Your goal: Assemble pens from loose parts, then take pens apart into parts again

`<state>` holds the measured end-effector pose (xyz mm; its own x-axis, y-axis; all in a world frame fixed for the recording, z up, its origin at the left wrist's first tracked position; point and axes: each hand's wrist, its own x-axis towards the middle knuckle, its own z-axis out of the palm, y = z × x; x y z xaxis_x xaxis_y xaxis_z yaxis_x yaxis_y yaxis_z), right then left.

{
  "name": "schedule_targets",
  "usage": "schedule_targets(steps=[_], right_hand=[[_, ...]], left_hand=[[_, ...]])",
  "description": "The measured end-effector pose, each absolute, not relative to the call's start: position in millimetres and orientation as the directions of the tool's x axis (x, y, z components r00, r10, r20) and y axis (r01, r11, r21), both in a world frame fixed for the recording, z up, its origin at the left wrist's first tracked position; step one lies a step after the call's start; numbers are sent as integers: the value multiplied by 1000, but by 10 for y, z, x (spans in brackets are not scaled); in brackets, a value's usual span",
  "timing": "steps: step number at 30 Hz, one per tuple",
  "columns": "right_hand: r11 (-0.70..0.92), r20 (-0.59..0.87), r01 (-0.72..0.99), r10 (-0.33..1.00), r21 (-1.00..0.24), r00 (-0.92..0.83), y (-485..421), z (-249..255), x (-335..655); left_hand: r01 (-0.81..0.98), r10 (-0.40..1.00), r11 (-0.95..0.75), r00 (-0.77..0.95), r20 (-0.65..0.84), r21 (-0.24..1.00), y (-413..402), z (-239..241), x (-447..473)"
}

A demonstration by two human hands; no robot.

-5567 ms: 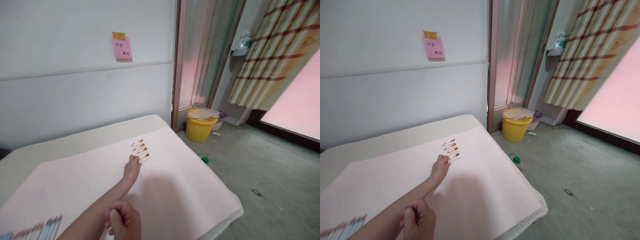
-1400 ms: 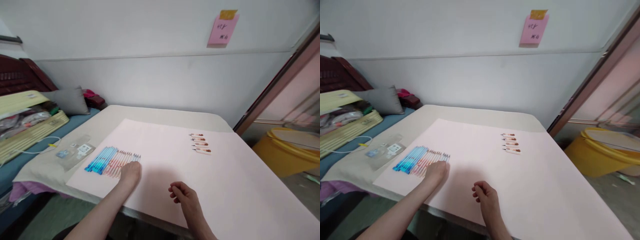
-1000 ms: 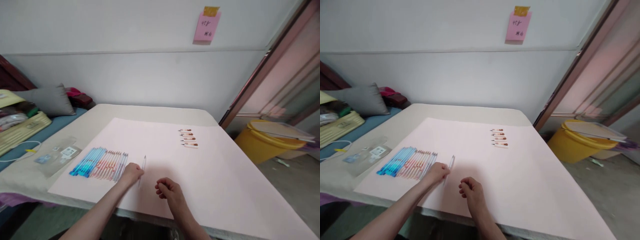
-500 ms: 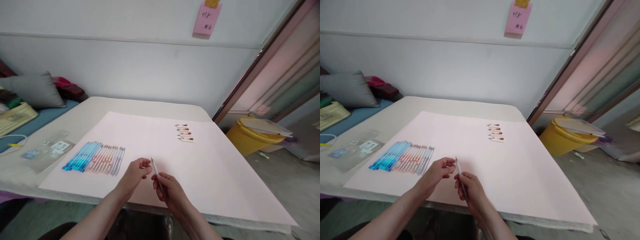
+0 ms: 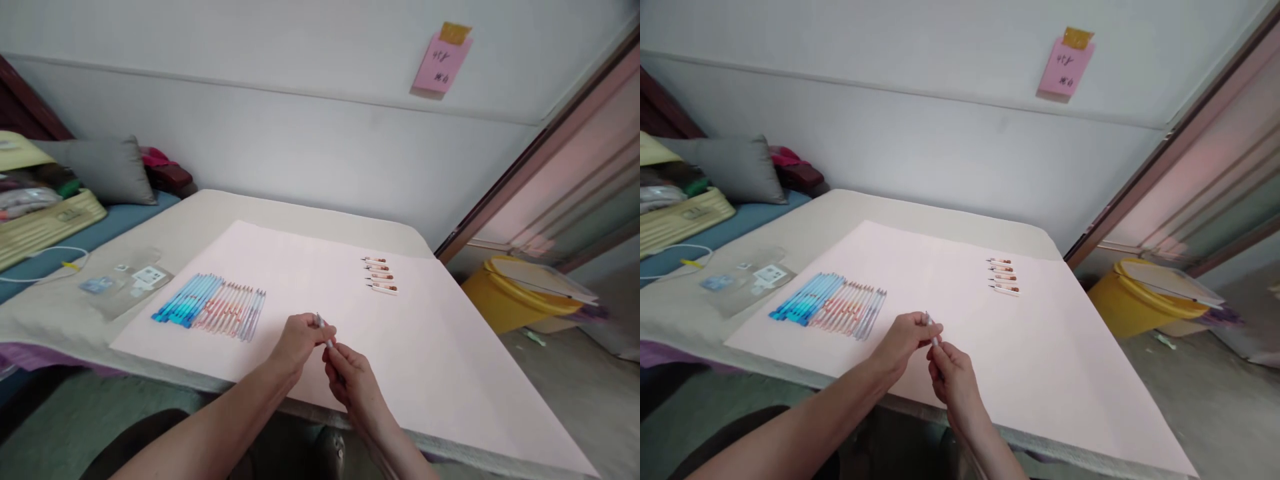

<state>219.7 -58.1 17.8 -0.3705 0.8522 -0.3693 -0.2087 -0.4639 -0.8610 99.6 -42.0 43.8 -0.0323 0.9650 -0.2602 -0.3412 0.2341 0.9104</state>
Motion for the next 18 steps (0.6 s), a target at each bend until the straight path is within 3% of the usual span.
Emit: schedule_targets(steps=[4, 8, 11, 18], right_hand=[[-434, -329, -257, 871, -864, -366, -568, 225, 2111], [-415, -293, -316, 883, -853, -368, -443, 228, 2132], [-436, -305, -269, 856, -859, -417, -369, 219, 2201], [-363, -268, -123, 840, -924, -471, -390, 271, 2153]], left_hand=[[-377, 964, 200, -91, -251, 904, -418, 487, 984], [-536, 964, 259, 87, -253, 803, -425, 528, 905], [-569, 961, 275, 152, -229, 775, -443, 494, 849], [-456, 970, 207, -17, -241, 865, -506, 442, 802]])
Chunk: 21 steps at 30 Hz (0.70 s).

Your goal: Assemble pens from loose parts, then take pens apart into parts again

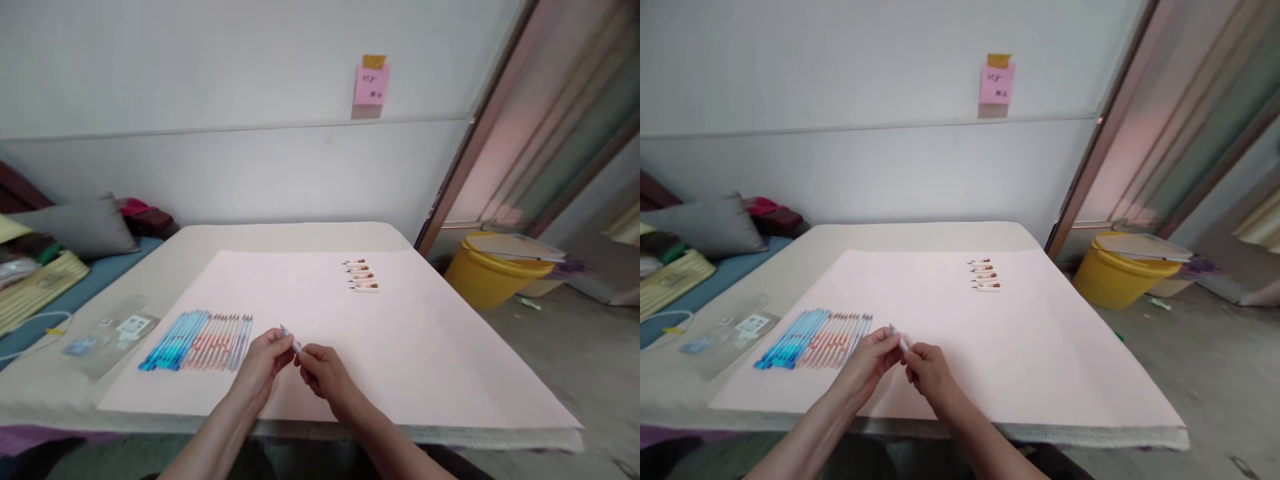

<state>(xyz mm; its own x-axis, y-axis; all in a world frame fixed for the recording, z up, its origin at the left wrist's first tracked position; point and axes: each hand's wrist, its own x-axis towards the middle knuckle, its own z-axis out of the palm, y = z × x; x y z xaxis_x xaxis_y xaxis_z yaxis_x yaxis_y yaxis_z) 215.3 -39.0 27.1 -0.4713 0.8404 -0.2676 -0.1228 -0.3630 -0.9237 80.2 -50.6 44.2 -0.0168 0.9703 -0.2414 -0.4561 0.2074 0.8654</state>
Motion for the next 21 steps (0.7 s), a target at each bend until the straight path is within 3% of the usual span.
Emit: schedule_targets(steps=[9, 16, 21], right_hand=[[-249, -189, -89, 885, -964, -426, -282, 435, 2139], [-337, -287, -83, 887, -938, -361, -164, 274, 2124], [-417, -355, -120, 867, -901, -349, -164, 153, 2138]], left_hand=[[-535, 965, 215, -12, -261, 817, -429, 554, 813], [-503, 977, 190, 11, -214, 843, -154, 349, 850], [-522, 958, 274, 74, -277, 808, -207, 386, 790]])
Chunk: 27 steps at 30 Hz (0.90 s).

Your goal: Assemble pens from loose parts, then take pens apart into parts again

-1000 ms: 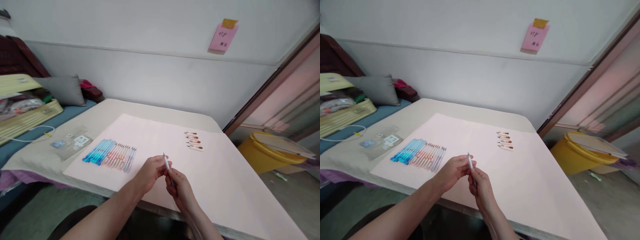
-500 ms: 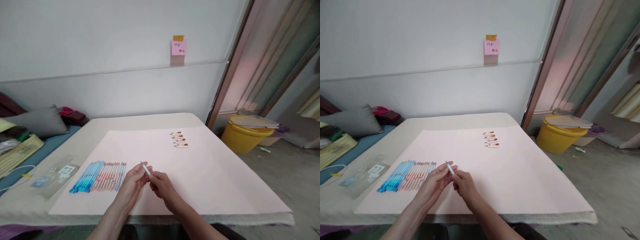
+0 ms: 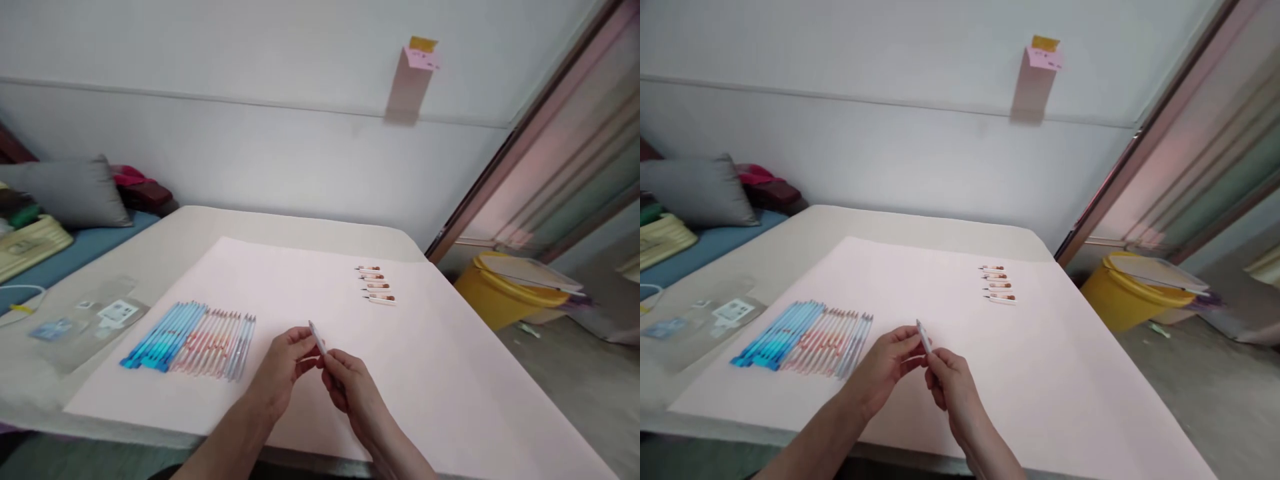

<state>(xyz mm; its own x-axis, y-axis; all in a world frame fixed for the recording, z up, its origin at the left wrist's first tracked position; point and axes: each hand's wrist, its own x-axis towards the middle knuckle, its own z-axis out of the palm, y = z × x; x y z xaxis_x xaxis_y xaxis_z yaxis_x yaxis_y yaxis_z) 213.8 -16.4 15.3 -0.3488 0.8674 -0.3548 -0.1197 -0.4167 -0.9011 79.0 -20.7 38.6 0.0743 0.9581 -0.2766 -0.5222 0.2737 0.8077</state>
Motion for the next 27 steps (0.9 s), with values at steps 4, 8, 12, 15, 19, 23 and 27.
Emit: schedule_targets(steps=[4, 8, 12, 15, 19, 23, 27], right_hand=[[-364, -320, -69, 883, -929, -344, -187, 141, 2121], [-246, -242, 34, 907, -969, -345, -120, 238, 2081], [-207, -237, 119, 896, -971, -376, -1, 277, 2060], [-206, -252, 151, 866, -967, -431, 81, 201, 2081], [-269, -276, 82, 846, -960, -456, 124, 45, 2084], [-349, -328, 35, 838, -937, -436, 90, 38, 2053], [-382, -348, -8, 851, -924, -394, 59, 140, 2079]], left_hand=[[-597, 950, 281, 61, -307, 751, -271, 385, 783], [-643, 955, 216, -17, -296, 734, -219, 434, 825], [-644, 949, 159, -108, -295, 748, -147, 466, 862], [-637, 933, 160, -151, -326, 754, -105, 402, 888], [-625, 918, 213, -135, -373, 751, -53, 257, 908], [-641, 916, 231, -110, -386, 732, -25, 225, 910], [-635, 927, 258, -50, -372, 728, -18, 307, 918]])
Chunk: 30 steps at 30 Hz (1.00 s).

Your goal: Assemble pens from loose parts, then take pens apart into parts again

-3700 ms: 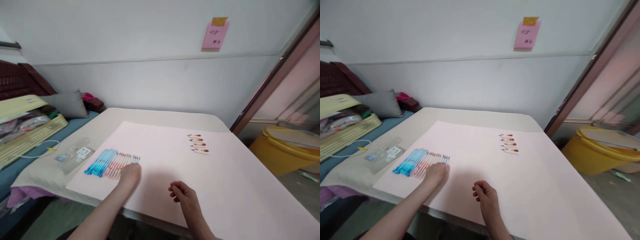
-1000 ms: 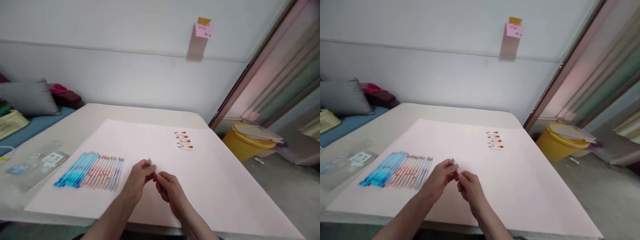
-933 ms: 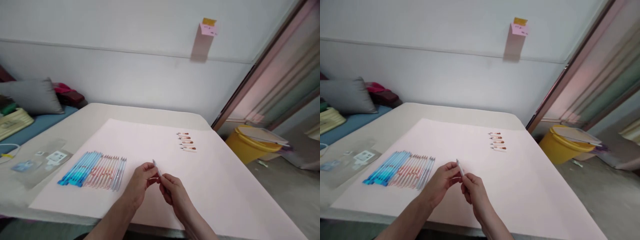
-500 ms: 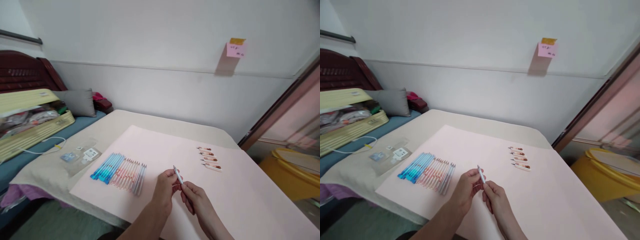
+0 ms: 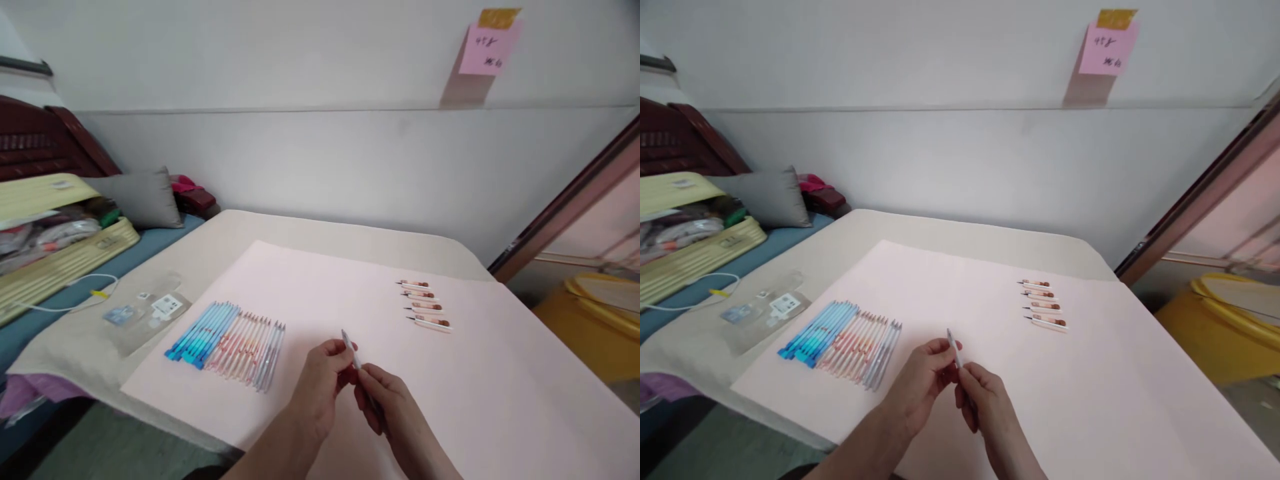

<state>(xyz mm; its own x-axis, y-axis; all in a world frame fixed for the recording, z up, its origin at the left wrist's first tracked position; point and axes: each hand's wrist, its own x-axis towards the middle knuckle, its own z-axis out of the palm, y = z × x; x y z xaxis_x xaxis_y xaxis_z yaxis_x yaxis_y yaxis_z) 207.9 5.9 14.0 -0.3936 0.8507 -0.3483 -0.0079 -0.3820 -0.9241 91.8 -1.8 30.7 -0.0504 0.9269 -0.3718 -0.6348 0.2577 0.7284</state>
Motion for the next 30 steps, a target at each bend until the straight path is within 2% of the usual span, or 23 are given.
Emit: schedule_targets(steps=[9, 16, 22, 30], right_hand=[[-390, -365, 20, 841, -921, -400, -30, 202, 2139], [-387, -366, 23, 849, -922, -382, -10, 203, 2166], [-396, -375, 14, 857, -918, -354, 26, 184, 2183], [-396, -379, 30, 850, -918, -366, 9, 147, 2155]], left_hand=[[-598, 907, 298, -66, -417, 744, -96, 370, 943], [-590, 921, 261, -85, -380, 764, -96, 348, 927], [-573, 943, 264, -15, -331, 776, -94, 344, 858], [-562, 941, 262, -30, -336, 785, -81, 290, 825]])
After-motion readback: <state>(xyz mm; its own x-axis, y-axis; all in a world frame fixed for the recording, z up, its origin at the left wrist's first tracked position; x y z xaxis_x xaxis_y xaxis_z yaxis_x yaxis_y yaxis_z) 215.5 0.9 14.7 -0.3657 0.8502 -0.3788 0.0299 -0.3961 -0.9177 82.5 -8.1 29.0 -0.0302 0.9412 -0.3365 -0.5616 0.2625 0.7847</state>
